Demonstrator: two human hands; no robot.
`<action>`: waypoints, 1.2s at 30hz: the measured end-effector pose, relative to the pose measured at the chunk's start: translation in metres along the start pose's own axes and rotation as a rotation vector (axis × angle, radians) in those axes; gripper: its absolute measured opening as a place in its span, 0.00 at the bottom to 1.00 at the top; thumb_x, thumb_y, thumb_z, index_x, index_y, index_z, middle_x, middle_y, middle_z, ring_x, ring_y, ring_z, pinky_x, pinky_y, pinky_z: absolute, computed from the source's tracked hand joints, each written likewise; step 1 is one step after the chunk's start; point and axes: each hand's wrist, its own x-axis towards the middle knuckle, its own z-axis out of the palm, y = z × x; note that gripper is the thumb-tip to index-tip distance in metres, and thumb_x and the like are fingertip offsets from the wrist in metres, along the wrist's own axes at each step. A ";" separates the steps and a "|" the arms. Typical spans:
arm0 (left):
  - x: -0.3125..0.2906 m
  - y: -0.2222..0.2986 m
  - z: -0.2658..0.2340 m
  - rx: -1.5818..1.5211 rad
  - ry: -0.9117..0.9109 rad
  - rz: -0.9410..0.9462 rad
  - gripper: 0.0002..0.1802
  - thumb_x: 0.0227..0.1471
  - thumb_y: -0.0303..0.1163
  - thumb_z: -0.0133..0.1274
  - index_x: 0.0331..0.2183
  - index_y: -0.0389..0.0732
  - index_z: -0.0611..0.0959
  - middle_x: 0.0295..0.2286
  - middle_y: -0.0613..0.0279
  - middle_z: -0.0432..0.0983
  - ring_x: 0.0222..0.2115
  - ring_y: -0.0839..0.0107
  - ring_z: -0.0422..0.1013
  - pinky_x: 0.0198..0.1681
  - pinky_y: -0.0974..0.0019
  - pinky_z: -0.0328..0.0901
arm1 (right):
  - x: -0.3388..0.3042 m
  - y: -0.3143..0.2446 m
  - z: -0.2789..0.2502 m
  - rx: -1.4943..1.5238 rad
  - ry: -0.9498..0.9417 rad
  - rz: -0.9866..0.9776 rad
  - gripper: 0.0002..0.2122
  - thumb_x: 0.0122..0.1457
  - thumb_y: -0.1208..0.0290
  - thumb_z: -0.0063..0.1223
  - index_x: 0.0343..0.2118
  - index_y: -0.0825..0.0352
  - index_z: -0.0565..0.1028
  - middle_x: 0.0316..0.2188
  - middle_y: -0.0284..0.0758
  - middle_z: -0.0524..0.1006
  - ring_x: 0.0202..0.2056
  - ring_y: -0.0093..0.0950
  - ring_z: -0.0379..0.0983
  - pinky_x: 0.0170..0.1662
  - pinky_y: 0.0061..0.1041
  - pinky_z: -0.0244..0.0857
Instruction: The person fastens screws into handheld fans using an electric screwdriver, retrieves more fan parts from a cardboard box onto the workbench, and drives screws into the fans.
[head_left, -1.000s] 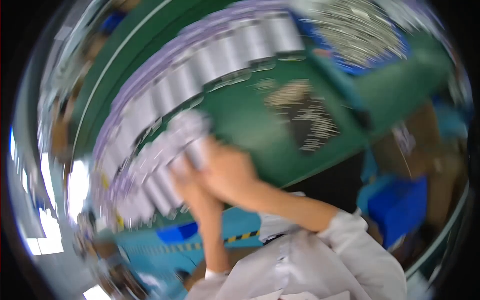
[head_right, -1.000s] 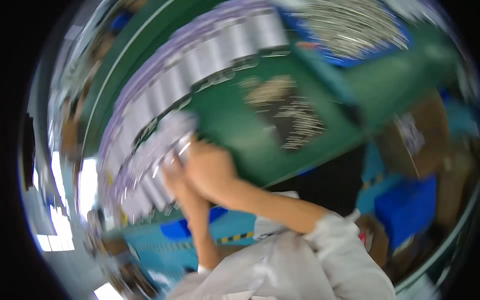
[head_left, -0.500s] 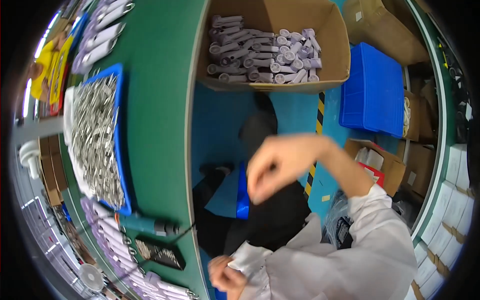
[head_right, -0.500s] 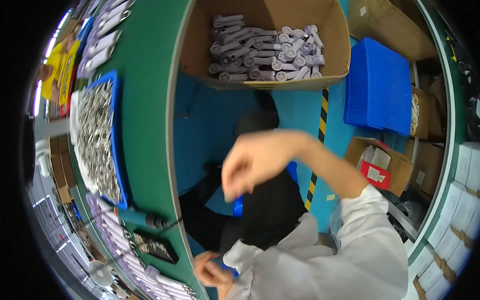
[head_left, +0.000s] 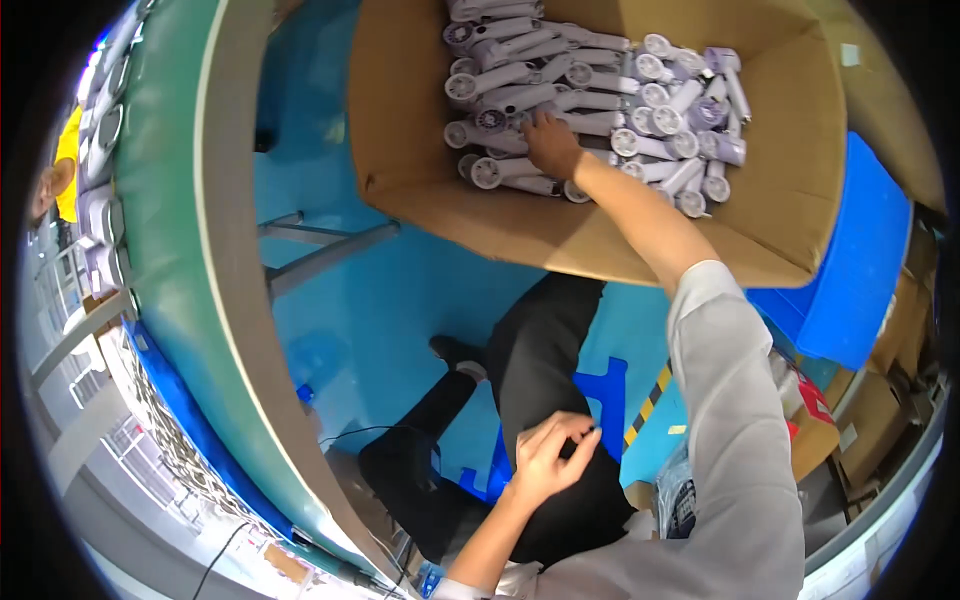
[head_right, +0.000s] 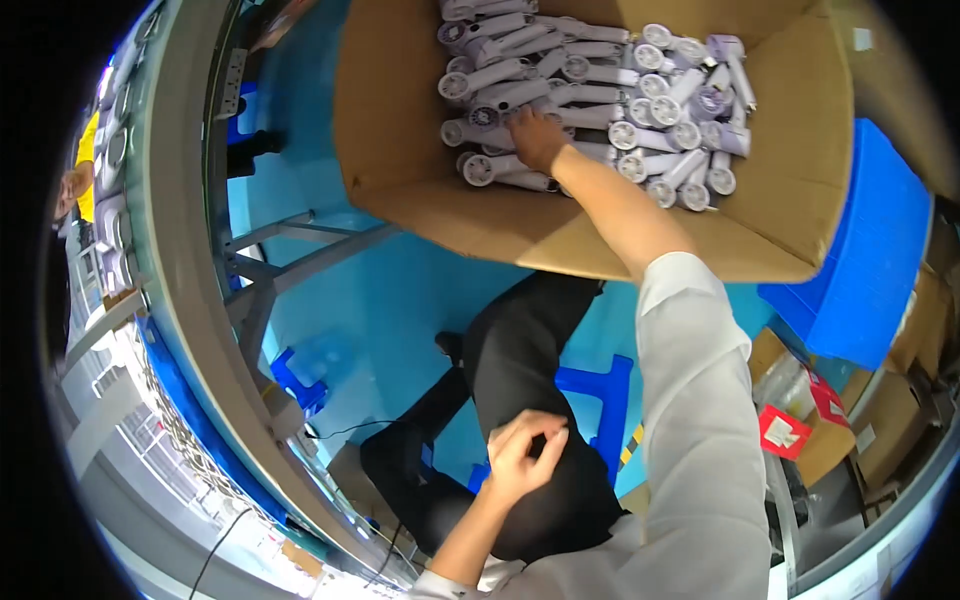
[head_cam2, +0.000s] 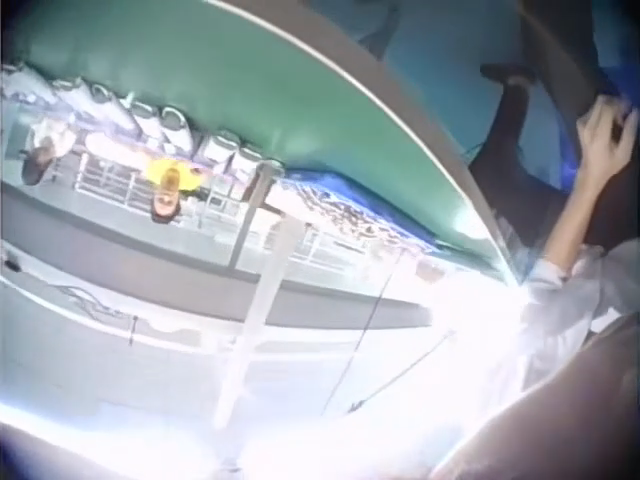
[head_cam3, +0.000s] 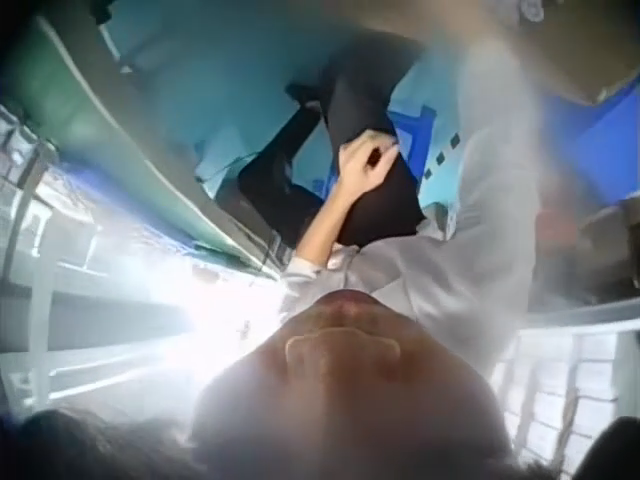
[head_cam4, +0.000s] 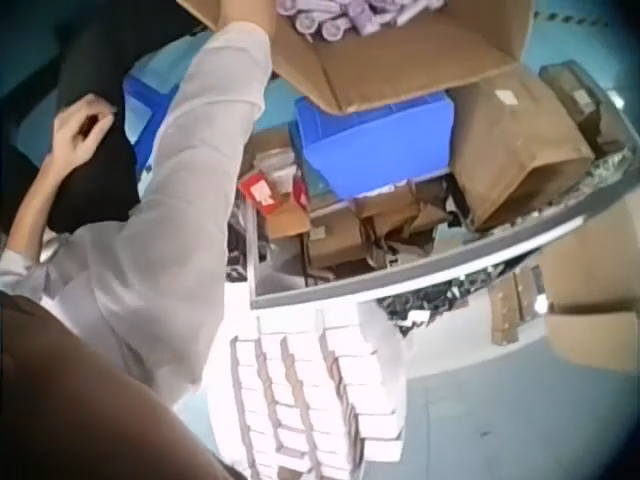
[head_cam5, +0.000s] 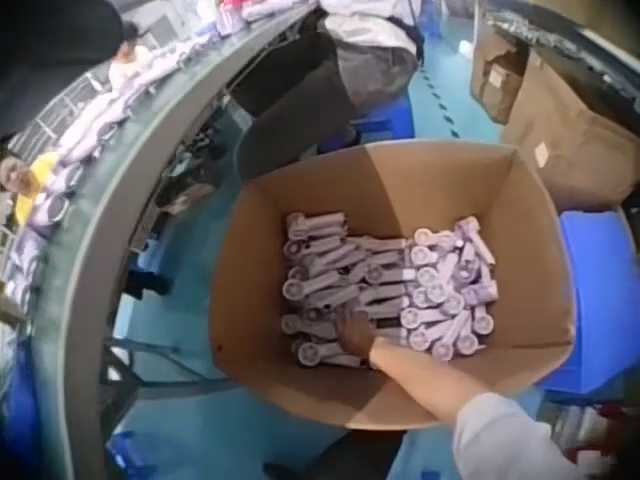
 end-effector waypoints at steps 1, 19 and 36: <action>0.002 -0.001 -0.002 -0.040 0.023 -0.005 0.08 0.40 0.20 0.63 0.27 0.35 0.80 0.24 0.58 0.78 0.19 0.72 0.74 0.23 0.72 0.68 | 0.017 -0.001 0.006 0.013 0.035 0.015 0.21 0.52 0.69 0.51 0.50 0.70 0.68 0.51 0.50 0.66 0.55 0.48 0.62 0.51 0.45 0.64; 0.031 -0.016 -0.009 0.011 0.062 0.014 0.06 0.41 0.20 0.60 0.26 0.32 0.78 0.22 0.53 0.79 0.20 0.65 0.76 0.23 0.72 0.70 | 0.111 0.058 0.028 -0.103 0.278 -0.315 0.23 0.45 0.74 0.58 0.47 0.65 0.68 0.44 0.43 0.70 0.46 0.40 0.70 0.52 0.38 0.61; 0.020 -0.011 -0.007 0.052 0.050 -0.014 0.09 0.39 0.21 0.62 0.26 0.34 0.78 0.21 0.56 0.79 0.20 0.67 0.77 0.23 0.72 0.70 | 0.114 0.029 0.046 0.045 0.346 -0.139 0.20 0.48 0.74 0.56 0.47 0.60 0.70 0.46 0.38 0.72 0.52 0.38 0.66 0.58 0.40 0.57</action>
